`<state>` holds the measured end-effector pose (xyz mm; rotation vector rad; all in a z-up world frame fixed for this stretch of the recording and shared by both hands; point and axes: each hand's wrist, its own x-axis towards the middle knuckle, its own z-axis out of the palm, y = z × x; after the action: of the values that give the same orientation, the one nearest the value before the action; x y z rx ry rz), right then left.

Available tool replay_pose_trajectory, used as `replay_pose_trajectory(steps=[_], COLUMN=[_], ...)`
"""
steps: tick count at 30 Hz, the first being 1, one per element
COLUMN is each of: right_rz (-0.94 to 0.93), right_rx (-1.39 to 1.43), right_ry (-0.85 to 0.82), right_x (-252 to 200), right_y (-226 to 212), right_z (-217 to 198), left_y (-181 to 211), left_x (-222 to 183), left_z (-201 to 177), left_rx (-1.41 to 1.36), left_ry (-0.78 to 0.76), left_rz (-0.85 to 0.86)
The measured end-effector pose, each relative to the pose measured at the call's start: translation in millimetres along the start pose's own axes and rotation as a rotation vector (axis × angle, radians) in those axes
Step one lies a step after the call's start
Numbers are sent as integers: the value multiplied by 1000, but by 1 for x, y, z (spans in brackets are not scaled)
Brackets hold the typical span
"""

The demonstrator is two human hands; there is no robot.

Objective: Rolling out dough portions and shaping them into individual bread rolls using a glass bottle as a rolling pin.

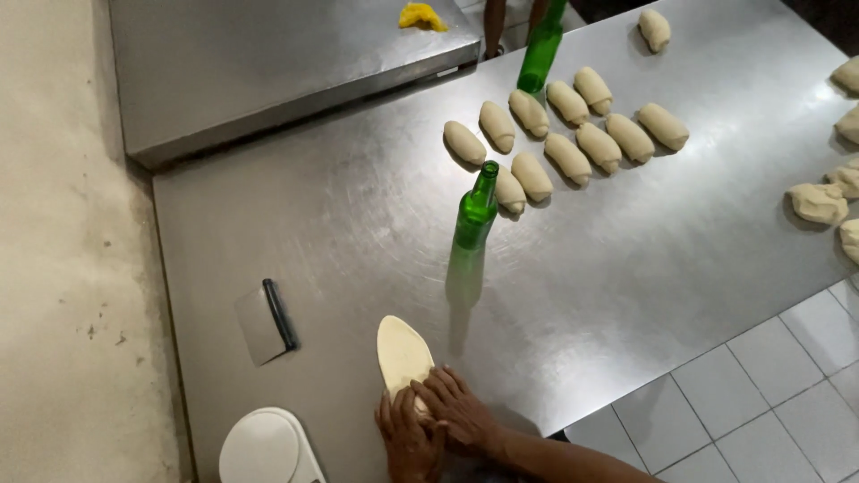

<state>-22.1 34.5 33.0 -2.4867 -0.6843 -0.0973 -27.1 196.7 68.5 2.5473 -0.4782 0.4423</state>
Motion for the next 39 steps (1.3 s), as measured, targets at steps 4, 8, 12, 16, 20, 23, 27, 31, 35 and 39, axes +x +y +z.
replay_pose_trajectory(steps=[4,8,12,16,20,23,27,31,35,39], right_rz=[141,275,66,-109,25,173,358,331,186,113], right_rx=[21,143,293,8,-6,78,74,286,242,54], right_ry=[-47,-27,171,129,108,24,-142,83,387,262], right_x=[20,24,-8,-19,13,39,66,49,19,42], right_y=[0,-9,6,10,7,12,0,49,90,104], right_z=[-7,-30,-20,10,0,-9,-42,4,87,88], left_y=[-19,-21,-56,-97,-43,-38,-18,-72,-145,-151], left_x=[15,28,-30,-64,-12,14,62,23,-39,-20], left_z=[23,12,65,138,72,61,17,72,176,216], left_rx=[-37,-79,-78,259,159,87,33,-146,-248,-356], left_ry=[-131,-28,325,394,266,69,-341,56,82,97], left_rz=[-269,-112,140,414,125,-110,-374,-142,-276,-426])
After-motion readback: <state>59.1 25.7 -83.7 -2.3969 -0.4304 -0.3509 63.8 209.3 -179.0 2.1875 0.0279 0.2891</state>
